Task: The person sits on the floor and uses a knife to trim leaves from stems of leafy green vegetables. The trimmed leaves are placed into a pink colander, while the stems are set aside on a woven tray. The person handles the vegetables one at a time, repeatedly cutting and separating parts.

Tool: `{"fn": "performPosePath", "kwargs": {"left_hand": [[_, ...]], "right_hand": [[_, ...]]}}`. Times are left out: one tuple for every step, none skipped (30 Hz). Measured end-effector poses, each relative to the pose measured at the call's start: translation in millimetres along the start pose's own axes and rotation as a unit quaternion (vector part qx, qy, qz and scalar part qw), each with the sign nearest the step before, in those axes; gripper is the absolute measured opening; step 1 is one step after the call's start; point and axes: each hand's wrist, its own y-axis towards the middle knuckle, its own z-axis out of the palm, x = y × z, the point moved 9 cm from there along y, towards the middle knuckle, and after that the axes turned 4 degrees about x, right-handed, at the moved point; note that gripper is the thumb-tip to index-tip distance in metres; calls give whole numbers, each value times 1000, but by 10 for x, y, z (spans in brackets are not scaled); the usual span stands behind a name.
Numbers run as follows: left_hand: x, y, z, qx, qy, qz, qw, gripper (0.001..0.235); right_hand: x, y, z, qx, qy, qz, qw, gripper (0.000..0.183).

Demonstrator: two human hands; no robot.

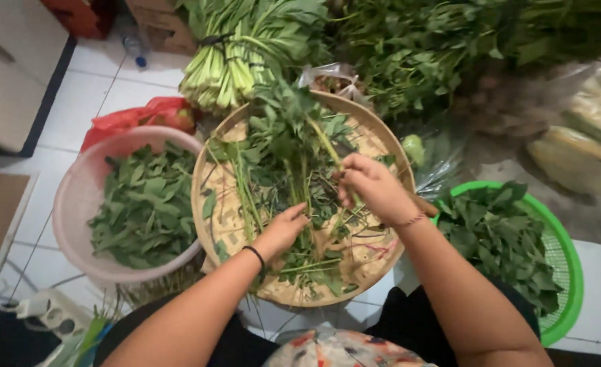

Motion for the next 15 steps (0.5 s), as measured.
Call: {"fn": "performPosePath", "kwargs": {"left_hand": [[-47, -23, 9, 5, -8, -19, 1000, 59], [-92, -52, 26, 8, -17, -38, 999, 60], [-159, -75, 21, 9, -17, -44, 999, 60], [-195, -117, 5, 8, -18, -52, 998, 60], [-223, -148, 1, 7, -18, -60, 998, 59], [-282, -192, -27, -2, -10, -38, 999, 58], [-333, -234, -46, -10, -3, -17, 1000, 56], [-402, -244, -68, -20, 4, 7, 1000, 55], [-387, -251, -69, -14, -9, -12, 1000, 55], [-364, -263, -57, -9, -25, -31, 999, 55], [-341, -277, -46, -5, -41, -49, 998, 55], [-356, -283, -56, -4, -29, -54, 998, 53], [-373, -286, -69, -3, -17, -58, 998, 52], [-381, -295, -81, -2, -5, -64, 998, 51], [-426, -286, -84, 7, -14, -51, 999, 50]], "right_hand": [[193, -82, -30, -7, 5, -24, 1000, 13], [336, -148, -35, -16, 24, -40, 999, 13], [456, -204, -39, -25, 43, -56, 997, 14], [539, -253, -33, -32, 64, -70, 995, 14], [568, -266, -28, -33, 50, -54, 997, 14], [563, -270, -8, -35, 40, -39, 998, 15], [543, -293, 4, -36, 31, -24, 999, 16], [605, -311, 7, -23, 53, -52, 997, 16], [668, -347, -7, -10, 75, -80, 994, 16], [731, -385, -24, 6, 95, -107, 990, 16], [734, -393, -45, 4, 71, -104, 992, 17], [740, -398, -68, -1, 47, -102, 994, 18], [750, -409, -97, -5, 23, -101, 995, 19], [794, -437, -93, 18, 89, -127, 988, 17], [843, -471, -93, 40, 155, -152, 975, 15]]}}
